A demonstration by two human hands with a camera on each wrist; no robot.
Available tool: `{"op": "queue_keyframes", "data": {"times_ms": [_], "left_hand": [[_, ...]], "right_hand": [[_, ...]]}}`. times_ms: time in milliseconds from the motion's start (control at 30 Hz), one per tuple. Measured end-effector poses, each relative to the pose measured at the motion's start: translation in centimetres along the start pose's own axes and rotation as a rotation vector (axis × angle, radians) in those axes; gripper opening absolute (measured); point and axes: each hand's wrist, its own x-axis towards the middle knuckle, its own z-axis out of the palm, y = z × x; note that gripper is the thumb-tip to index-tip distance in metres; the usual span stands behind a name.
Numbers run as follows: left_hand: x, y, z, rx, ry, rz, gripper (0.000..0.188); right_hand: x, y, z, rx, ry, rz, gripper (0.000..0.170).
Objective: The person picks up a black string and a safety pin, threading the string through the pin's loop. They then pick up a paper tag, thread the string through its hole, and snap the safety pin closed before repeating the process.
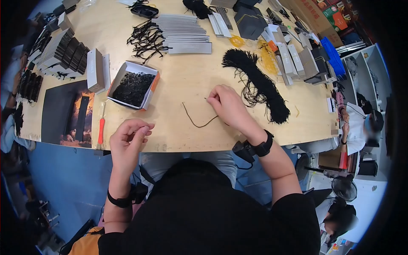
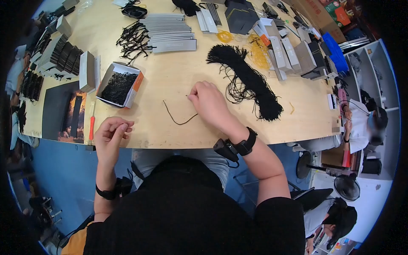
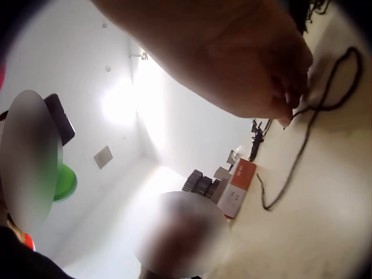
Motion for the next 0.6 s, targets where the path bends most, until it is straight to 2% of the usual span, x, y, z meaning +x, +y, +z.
{"op": "queue_keyframes", "data": {"times_ms": [33, 100, 133, 200, 300, 433, 600], "left_hand": [[0.0, 0.1, -0.1, 0.003, 0.009, 0.000, 0.008], [-0.2, 0.1, -0.2, 0.004, 0.007, 0.001, 0.009], [-0.3, 0.0, -0.4, 0.006, 0.014, -0.002, 0.009], [-0.3, -0.4, -0.6, 0.046, 0.006, 0.049, 0.009], [-0.4, -0.1, -0.7, 0.072, 0.008, 0.005, 0.008], [-0.5, -0.3, -0.5, 0.024, 0.034, 0.024, 0.008], [-0.4, -0.8, -0.5, 0.015, -0.012, -0.019, 0.009]], "right_hand": [[0.3, -0.5, -0.2, 0.005, -0.003, -0.008, 0.014], [0.6, -2.0, -1.2, 0.218, -0.157, 0.155, 0.012], [0.7, -2.5, -1.1, 0.220, -0.163, 0.152, 0.012], [0.7, -3.7, -0.5, 0.293, -0.070, 0.094, 0.010], [0.7, -4.1, 1.6, 0.194, -0.075, 0.075, 0.010], [0.3, -4.8, 2.9, 0.219, -0.065, 0.109, 0.011], [-0.4, -5.2, 3.9, 0.135, 0.092, 0.015, 0.011]]}}
